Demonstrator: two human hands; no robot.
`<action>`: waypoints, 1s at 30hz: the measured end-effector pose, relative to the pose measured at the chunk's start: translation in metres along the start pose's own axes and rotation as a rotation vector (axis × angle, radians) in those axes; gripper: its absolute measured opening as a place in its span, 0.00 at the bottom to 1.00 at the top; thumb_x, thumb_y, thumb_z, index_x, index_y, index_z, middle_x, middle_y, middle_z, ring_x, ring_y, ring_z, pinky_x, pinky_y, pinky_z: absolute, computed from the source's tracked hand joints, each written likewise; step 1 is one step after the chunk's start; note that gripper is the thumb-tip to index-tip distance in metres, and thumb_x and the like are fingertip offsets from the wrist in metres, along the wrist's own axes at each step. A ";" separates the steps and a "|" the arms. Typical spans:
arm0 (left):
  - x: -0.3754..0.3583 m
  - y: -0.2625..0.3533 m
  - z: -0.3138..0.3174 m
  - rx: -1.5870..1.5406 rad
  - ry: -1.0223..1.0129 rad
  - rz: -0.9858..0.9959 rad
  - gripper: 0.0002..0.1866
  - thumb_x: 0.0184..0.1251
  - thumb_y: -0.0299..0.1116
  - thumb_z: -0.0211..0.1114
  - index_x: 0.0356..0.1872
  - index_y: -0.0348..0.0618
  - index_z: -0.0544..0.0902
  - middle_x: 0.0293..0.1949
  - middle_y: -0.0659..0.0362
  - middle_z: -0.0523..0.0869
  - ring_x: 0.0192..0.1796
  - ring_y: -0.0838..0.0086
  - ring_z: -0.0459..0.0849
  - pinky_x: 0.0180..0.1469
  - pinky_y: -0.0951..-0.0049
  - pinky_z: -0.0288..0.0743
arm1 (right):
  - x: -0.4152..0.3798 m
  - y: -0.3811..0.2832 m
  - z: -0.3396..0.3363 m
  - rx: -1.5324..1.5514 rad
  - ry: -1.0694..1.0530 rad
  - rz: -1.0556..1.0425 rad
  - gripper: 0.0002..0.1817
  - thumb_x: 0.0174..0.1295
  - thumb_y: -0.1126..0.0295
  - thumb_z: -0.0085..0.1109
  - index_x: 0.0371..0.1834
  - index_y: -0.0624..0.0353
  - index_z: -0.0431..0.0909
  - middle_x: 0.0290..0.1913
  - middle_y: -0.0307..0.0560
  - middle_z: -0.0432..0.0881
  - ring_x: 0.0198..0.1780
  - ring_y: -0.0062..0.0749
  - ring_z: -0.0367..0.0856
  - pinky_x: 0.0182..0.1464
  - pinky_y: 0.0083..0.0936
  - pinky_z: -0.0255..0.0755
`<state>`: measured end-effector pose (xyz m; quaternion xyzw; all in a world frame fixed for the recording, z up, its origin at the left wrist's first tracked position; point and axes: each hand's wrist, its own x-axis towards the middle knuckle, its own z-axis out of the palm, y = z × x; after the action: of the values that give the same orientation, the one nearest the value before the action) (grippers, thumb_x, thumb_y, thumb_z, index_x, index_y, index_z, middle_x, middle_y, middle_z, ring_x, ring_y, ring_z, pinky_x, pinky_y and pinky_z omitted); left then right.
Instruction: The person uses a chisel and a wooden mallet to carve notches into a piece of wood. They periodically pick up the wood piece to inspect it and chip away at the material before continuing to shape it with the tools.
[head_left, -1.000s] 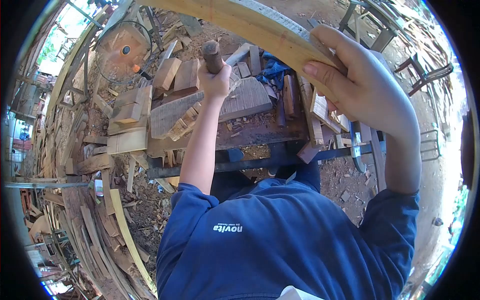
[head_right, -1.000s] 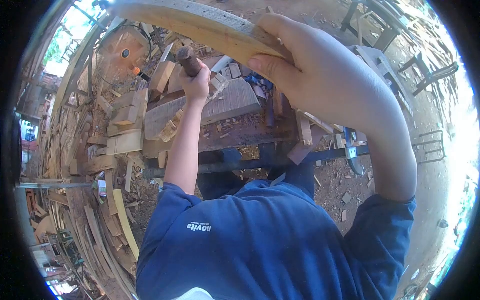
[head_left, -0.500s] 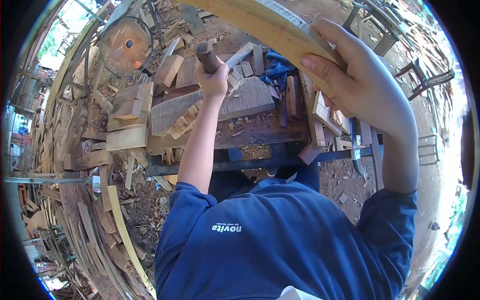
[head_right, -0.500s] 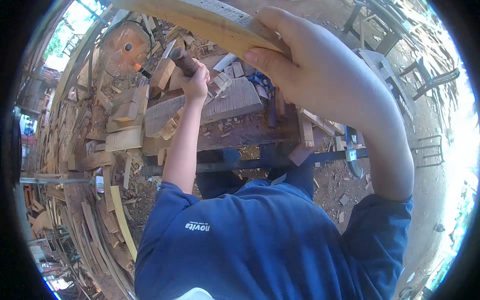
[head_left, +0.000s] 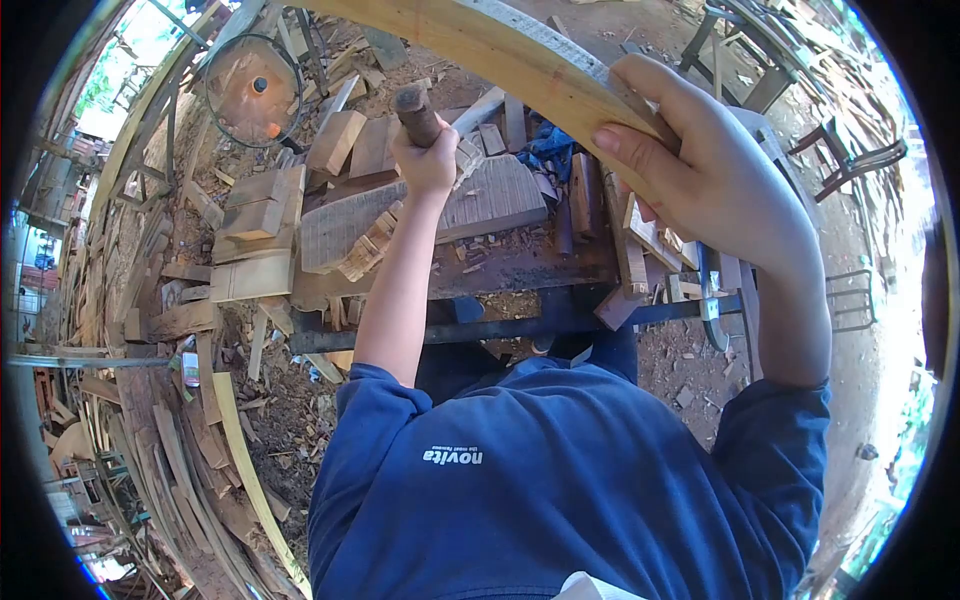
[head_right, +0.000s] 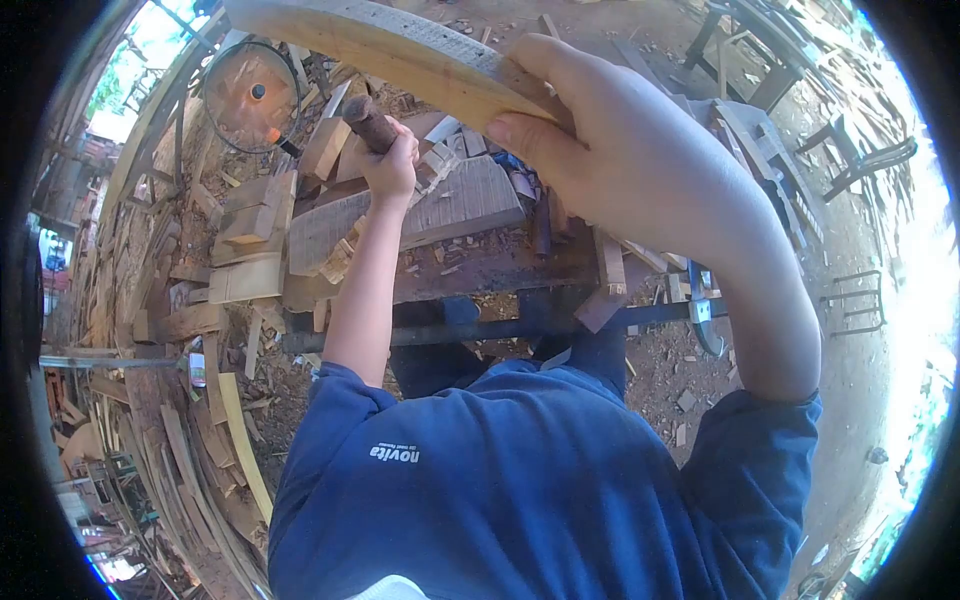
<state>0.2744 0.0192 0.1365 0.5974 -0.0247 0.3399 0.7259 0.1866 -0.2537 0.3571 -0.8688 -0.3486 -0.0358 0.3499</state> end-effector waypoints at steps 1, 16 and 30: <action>0.000 0.000 0.000 -0.021 0.016 -0.006 0.05 0.51 0.20 0.63 0.21 0.41 0.77 0.21 0.66 0.79 0.23 0.82 0.76 0.30 0.77 0.71 | 0.000 0.001 0.001 0.043 -0.020 0.013 0.19 0.71 0.61 0.58 0.59 0.58 0.70 0.23 0.40 0.78 0.20 0.18 0.78 0.22 0.18 0.71; 0.006 -0.006 -0.003 0.031 0.032 0.004 0.04 0.52 0.21 0.62 0.22 0.41 0.77 0.22 0.65 0.80 0.25 0.81 0.77 0.31 0.77 0.71 | 0.035 -0.050 -0.015 0.203 0.167 -0.110 0.11 0.73 0.66 0.53 0.46 0.62 0.67 0.24 0.40 0.71 0.21 0.21 0.71 0.23 0.21 0.64; 0.007 -0.007 -0.003 0.111 0.014 0.076 0.04 0.54 0.21 0.61 0.25 0.42 0.76 0.21 0.65 0.77 0.21 0.83 0.74 0.25 0.78 0.67 | 0.055 -0.019 0.004 -0.255 0.019 -0.139 0.16 0.70 0.63 0.57 0.53 0.64 0.75 0.26 0.53 0.82 0.25 0.40 0.83 0.28 0.36 0.75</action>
<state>0.2823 0.0244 0.1323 0.6329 -0.0234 0.3720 0.6786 0.2154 -0.2097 0.3820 -0.8795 -0.3973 -0.1124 0.2366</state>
